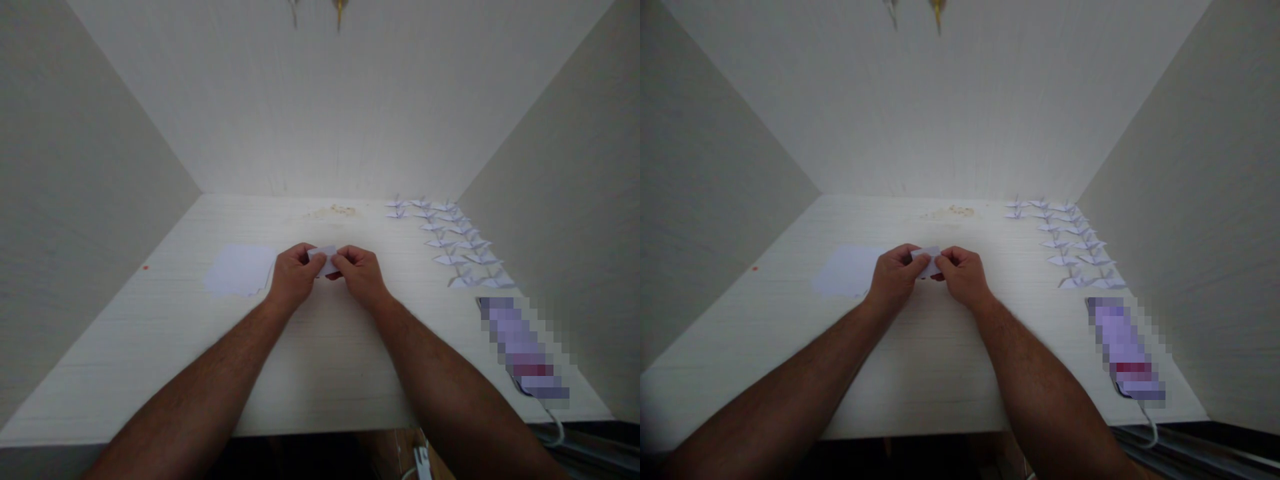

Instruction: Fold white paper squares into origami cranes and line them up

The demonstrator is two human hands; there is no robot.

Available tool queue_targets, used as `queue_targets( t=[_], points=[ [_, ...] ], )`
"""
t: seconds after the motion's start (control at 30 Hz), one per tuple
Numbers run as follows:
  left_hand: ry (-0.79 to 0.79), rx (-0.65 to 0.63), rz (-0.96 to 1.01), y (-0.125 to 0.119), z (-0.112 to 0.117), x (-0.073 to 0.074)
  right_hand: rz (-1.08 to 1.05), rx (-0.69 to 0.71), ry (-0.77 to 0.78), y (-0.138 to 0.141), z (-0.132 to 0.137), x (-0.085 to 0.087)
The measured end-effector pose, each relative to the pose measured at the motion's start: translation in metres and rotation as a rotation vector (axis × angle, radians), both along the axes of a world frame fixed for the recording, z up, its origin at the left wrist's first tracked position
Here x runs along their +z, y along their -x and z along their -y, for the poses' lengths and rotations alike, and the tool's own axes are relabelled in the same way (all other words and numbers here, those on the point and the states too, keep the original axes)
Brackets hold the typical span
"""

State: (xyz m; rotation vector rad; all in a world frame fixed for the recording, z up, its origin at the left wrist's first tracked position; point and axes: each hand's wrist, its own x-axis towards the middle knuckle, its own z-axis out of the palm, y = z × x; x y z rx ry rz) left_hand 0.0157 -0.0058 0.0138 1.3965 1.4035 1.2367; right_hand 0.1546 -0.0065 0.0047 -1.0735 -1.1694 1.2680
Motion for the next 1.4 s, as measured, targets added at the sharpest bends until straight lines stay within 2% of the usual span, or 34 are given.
queue_targets(
  t=[0.17,0.33,0.5,0.67,1.07,1.27,1.4],
  points=[
    [0.039,-0.030,0.059,0.000,0.001,0.002,0.011,-0.017,0.002,-0.001,-0.001,-0.003],
    [0.040,-0.075,0.046,0.003,-0.003,-0.004,0.106,-0.022,-0.051,-0.005,-0.002,-0.006],
    [0.059,-0.081,0.178,0.003,-0.005,-0.009,0.184,-0.077,-0.113,-0.005,-0.001,-0.007],
    [0.069,-0.095,0.250,0.001,-0.005,-0.010,0.231,-0.053,-0.132,-0.005,-0.002,-0.012],
    [0.059,-0.061,0.232,0.000,-0.001,-0.004,0.266,-0.051,-0.139,-0.005,0.002,-0.006],
    [0.066,-0.115,0.236,0.003,-0.004,-0.009,0.207,-0.044,-0.079,-0.005,0.001,-0.002],
    [0.073,-0.170,0.197,0.004,-0.005,-0.007,0.209,-0.067,-0.052,-0.005,0.001,-0.004]
  ],
)
